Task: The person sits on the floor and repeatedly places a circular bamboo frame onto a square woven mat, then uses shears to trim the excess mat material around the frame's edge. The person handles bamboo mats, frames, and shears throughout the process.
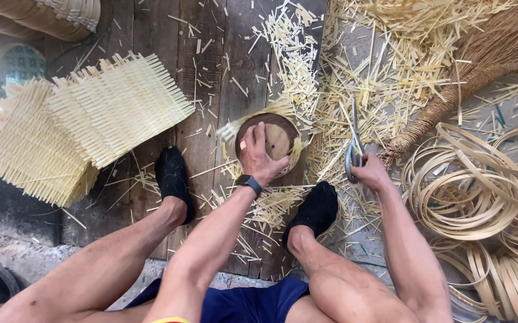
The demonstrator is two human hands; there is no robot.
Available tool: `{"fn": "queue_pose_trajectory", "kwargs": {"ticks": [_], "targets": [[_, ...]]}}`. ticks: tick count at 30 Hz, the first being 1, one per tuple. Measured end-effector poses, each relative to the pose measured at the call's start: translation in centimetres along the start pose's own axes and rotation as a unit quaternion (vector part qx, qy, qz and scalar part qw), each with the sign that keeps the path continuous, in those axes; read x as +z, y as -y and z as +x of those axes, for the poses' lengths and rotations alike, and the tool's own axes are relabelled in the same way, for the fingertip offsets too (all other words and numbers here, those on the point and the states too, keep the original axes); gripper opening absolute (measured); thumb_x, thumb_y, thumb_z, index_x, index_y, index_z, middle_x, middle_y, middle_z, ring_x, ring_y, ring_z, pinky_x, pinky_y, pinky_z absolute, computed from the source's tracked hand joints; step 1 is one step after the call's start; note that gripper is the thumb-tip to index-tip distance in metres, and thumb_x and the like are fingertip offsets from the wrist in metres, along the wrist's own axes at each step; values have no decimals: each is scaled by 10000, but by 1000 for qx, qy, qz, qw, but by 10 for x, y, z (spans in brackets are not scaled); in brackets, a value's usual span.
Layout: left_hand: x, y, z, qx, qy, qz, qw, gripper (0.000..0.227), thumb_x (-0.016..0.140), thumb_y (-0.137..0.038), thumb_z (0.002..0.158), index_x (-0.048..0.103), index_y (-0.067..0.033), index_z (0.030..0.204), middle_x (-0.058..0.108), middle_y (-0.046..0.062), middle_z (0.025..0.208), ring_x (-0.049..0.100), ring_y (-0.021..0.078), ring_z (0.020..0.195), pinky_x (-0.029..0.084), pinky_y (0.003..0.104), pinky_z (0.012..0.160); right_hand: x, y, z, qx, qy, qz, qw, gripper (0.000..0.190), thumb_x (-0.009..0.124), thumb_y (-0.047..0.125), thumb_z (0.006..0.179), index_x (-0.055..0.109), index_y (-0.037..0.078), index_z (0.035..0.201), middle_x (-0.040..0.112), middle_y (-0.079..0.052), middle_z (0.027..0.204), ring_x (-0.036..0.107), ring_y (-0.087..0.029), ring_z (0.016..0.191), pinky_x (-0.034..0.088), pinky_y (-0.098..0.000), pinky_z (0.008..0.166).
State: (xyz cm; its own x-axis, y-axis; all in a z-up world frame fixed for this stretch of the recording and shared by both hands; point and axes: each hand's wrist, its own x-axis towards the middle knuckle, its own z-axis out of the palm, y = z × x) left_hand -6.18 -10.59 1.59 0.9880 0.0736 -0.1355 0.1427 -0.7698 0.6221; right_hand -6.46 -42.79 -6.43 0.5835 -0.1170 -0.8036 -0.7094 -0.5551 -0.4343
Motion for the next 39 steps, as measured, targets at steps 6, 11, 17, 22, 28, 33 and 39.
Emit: {"fn": "queue_pose_trajectory", "kwargs": {"ticks": [6,11,17,22,28,33,39], "targets": [[-11,21,5,209,57,5,976,1154,940,-321,581,357,-139,1560,367,230,1525,426,488,1352,448,539,1110,11,-9,-52,-101,-134,-16,986,464,806,423,864,638,-1,948,670,-112,805,618,-222,743,521,-359,716],[-25,30,31,269,211,142,929,1146,922,-234,511,366,-192,1513,315,195,1559,382,468,1362,430,547,1098,9,8,-63,-178,-112,-153,966,527,747,474,864,609,12,1077,623,-153,997,608,-266,941,502,-436,827],[-13,13,-2,16,95,46,994,1083,919,-359,670,321,-30,1512,280,317,1529,361,505,1365,439,558,1051,24,43,-54,-294,-167,-305,890,547,730,458,824,616,20,1133,602,-206,1070,575,-373,1061,485,-494,925],[5,10,-11,38,38,65,996,1085,923,-347,624,371,-57,1512,344,292,1501,378,514,1345,446,545,1062,35,51,-38,-228,-146,-387,881,517,683,464,874,602,7,1102,619,-200,1041,619,-329,995,518,-477,868],[-6,20,-3,89,80,66,991,1075,914,-305,620,390,-83,1533,355,271,1516,368,519,1363,433,531,1097,33,40,-24,-293,-216,-428,827,362,663,389,846,651,50,970,628,-137,864,644,-258,745,543,-422,629],[-10,24,6,157,136,68,976,1042,897,-259,583,450,-99,1510,348,255,1537,362,481,1399,397,528,1144,27,36,-12,-299,-240,-429,818,334,703,335,839,651,14,917,614,-127,815,593,-227,694,513,-380,553],[-15,30,11,187,159,51,968,1018,881,-240,568,476,-124,1495,361,213,1562,369,447,1427,399,505,1158,30,34,-3,-273,-172,-455,830,251,660,302,914,637,54,943,611,-121,855,585,-212,699,507,-381,598]]}}
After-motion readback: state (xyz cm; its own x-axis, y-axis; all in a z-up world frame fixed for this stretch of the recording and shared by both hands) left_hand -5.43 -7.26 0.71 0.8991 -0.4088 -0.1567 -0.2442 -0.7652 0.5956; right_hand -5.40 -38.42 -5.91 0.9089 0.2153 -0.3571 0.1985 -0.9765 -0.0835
